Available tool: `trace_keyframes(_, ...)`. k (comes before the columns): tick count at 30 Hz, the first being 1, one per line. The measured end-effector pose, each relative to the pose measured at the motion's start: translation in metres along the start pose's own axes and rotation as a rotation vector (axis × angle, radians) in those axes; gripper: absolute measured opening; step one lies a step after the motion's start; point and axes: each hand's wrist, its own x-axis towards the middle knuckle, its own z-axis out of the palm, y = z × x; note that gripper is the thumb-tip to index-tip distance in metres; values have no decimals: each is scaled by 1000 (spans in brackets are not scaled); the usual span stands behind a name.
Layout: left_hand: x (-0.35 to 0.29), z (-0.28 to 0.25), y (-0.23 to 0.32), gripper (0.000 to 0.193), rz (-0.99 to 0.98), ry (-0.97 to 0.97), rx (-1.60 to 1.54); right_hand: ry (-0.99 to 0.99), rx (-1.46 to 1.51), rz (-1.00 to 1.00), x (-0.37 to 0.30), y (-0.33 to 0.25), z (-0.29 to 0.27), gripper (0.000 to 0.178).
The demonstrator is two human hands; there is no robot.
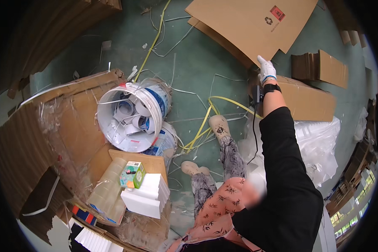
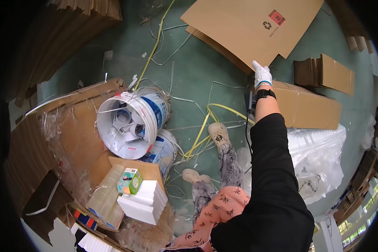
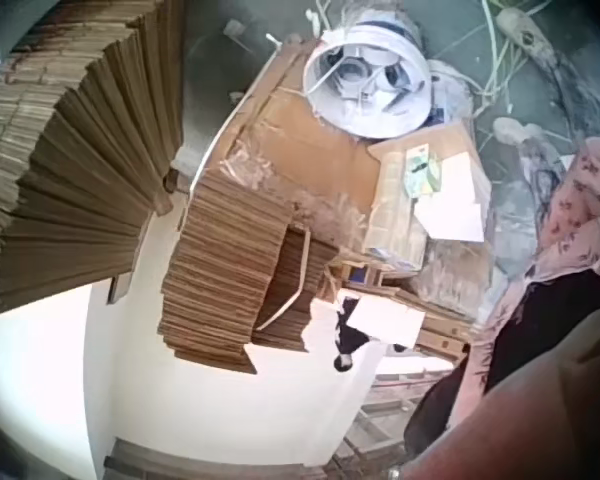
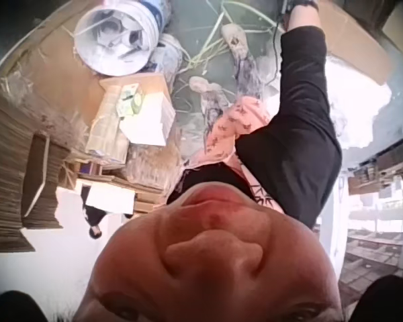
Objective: The person assembles cardboard boxes and packs them with white foam inserts. They place corner protectors and large foam sheets inside the boxes, arranging them to fit the interior dimensions. The person works at a table in a warehouse environment, handling multiple boxes and foam pieces.
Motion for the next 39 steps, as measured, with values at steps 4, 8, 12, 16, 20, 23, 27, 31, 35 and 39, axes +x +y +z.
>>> trace_keyframes(4, 19, 14, 51, 43, 39, 11, -104, 174, 10, 42, 78, 25, 16, 74)
trace_keyframes(8, 60, 17, 107, 52, 120, 5, -194, 28, 565, 63, 124, 48, 7, 54)
trace_keyframes(12, 83, 96, 222, 35, 387, 27, -3, -143, 400, -195, 47, 25, 60, 49)
trace_keyframes(16, 170, 147, 311, 68, 512, -271, -144, -526, 741, 66, -123, -16, 65, 20)
trace_keyframes(20, 214, 190, 394, 71, 340, -450, -650, -787, 539, 215, -280, -24, 12, 35)
trace_keyframes(23, 216, 198, 400, 56, 393, -496, -625, -883, 255, 109, -310, 9, -12, 45)
trace_keyframes(27, 170, 206, 423, 45, 672, -419, -437, -913, 446, -128, -265, 3, -47, 52)
trace_keyframes(31, 80, 234, 459, 39, 856, -412, -317, -138, 122, -3, -186, -10, -58, 51)
trace_keyframes(35, -21, 282, 457, 30, 1068, -410, -271, -64, 204, 84, -159, -24, -42, 50)
trace_keyframes(39, -118, 311, 420, 23, 1160, -303, -134, -96, 248, 84, -157, -48, -45, 49)
